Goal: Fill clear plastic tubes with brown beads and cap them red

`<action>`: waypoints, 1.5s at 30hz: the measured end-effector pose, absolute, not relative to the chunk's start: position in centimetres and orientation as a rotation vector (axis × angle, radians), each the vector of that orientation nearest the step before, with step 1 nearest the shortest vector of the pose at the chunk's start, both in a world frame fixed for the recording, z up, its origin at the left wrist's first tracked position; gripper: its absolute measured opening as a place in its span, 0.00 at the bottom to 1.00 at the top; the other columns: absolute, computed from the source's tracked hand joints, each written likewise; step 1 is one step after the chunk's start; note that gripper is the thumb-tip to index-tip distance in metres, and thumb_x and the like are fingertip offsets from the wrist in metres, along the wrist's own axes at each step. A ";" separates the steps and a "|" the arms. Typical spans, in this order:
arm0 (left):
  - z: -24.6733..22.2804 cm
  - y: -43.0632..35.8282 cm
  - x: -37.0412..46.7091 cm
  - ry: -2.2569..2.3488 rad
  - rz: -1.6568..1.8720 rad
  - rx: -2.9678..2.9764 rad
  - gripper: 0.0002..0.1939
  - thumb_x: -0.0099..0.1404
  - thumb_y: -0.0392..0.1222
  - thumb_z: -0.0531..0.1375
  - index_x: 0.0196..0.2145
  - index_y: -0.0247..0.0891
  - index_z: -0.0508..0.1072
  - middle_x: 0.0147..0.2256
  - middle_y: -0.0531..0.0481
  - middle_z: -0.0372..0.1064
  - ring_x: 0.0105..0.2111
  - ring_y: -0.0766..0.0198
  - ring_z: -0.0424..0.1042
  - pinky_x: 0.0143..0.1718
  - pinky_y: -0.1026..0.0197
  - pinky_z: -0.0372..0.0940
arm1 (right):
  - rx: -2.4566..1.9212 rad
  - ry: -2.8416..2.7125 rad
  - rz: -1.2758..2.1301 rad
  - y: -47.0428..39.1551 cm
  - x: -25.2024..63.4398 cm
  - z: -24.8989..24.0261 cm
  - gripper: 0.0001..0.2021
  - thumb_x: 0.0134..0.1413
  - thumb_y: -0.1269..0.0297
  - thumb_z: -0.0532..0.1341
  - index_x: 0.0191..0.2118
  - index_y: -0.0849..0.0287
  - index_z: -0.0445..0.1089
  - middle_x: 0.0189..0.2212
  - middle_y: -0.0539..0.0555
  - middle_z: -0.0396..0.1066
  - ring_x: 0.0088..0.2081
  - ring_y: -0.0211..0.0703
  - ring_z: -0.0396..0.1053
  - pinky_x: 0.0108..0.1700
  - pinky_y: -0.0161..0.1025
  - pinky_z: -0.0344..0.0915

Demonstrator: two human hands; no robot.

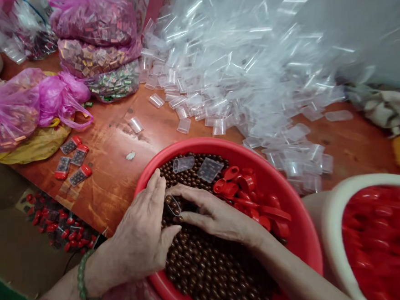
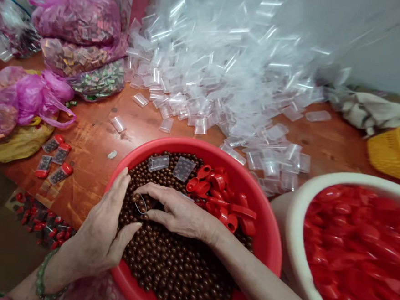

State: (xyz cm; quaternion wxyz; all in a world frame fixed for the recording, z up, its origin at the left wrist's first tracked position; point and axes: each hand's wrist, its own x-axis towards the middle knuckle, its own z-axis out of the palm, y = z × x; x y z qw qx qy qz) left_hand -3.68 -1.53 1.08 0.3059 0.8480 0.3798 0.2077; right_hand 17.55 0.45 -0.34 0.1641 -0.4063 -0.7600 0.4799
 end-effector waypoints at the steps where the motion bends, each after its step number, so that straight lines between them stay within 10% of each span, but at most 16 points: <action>1: 1.5 -1.3 -3.6 0.992 0.468 2.233 0.35 0.68 0.38 0.52 0.66 0.19 0.41 0.65 0.19 0.45 0.67 0.43 0.47 0.63 0.41 0.57 | -1.146 -2.118 1.379 0.3 17.6 0.0 0.18 0.60 0.67 0.58 0.56 0.59 0.65 0.50 0.58 0.71 0.52 0.45 0.69 0.57 0.48 0.64; 15: 2.1 1.3 -2.0 0.788 0.439 1.420 0.20 0.65 0.41 0.61 0.53 0.35 0.73 0.46 0.45 0.76 0.48 0.56 0.73 0.53 0.58 0.65 | -1.152 -1.943 1.096 -2.0 18.0 3.4 0.09 0.62 0.67 0.59 0.47 0.55 0.71 0.36 0.51 0.76 0.38 0.37 0.74 0.40 0.31 0.68; 45: 1.4 2.1 -2.1 0.676 0.343 1.413 0.10 0.64 0.41 0.58 0.39 0.33 0.73 0.34 0.50 0.70 0.34 0.65 0.68 0.38 0.64 0.62 | -1.191 -1.822 1.314 -1.2 17.7 2.7 0.09 0.54 0.62 0.64 0.31 0.58 0.64 0.27 0.46 0.64 0.28 0.34 0.59 0.31 0.32 0.58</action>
